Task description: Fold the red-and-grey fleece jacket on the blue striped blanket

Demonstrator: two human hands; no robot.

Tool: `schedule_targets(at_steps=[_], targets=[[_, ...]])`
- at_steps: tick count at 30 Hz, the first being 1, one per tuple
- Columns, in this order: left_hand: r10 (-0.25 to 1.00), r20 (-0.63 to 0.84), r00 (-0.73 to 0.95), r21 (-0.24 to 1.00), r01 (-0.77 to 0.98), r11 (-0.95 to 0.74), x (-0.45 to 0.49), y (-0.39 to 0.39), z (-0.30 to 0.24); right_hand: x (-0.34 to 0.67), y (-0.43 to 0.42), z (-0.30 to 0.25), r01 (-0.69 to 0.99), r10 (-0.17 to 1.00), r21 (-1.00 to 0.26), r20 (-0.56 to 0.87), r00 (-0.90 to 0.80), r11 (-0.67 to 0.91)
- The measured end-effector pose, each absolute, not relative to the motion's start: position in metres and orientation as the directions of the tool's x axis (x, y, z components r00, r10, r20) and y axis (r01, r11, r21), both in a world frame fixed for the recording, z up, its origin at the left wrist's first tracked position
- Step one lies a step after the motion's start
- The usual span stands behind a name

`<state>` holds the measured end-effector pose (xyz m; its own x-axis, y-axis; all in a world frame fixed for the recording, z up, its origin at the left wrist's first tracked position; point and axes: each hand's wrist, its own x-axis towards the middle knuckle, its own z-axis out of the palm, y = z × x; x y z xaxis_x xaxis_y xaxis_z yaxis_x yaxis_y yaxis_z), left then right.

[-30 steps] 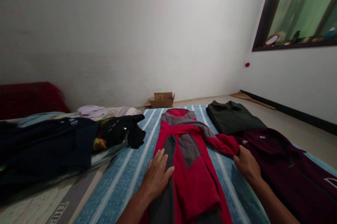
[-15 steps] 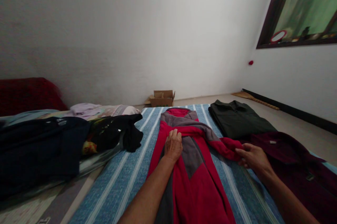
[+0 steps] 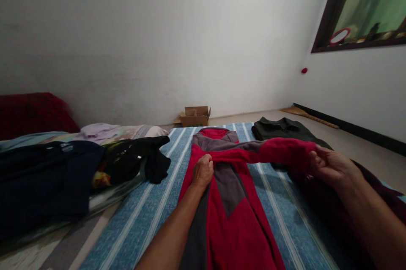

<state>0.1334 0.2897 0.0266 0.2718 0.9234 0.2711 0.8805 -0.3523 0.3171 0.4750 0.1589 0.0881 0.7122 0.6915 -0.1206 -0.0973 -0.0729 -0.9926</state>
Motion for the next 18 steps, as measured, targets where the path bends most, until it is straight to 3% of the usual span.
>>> schedule_targets(at_steps=[2,4,7,11,18], targets=[[0.914,0.272,0.302,0.302,0.875,-0.379,0.132,0.289,0.025,0.467,0.157,0.079,-0.386,0.720,-0.919,-0.321,0.615,-0.080],[0.900,0.273,0.339,0.249,0.879,-0.406,0.133,0.286,0.024,0.459,0.155,0.069,-0.491,0.742,-0.869,-0.370,0.559,-0.063],[0.885,0.282,0.369,0.180,0.886,-0.427,0.138,0.280,0.022,0.450,0.153,0.056,-0.370,0.762,-0.928,-0.272,0.588,-0.046],[0.877,0.260,0.404,0.093,0.894,-0.439,0.146,0.273,0.023,0.444,0.148,0.045,-0.084,0.731,-0.985,-0.166,0.662,-0.148],[0.923,0.181,0.341,0.028,0.936,-0.351,0.161,0.273,0.025,0.443,0.132,0.016,0.231,0.760,-0.915,-0.112,0.640,-0.330]])
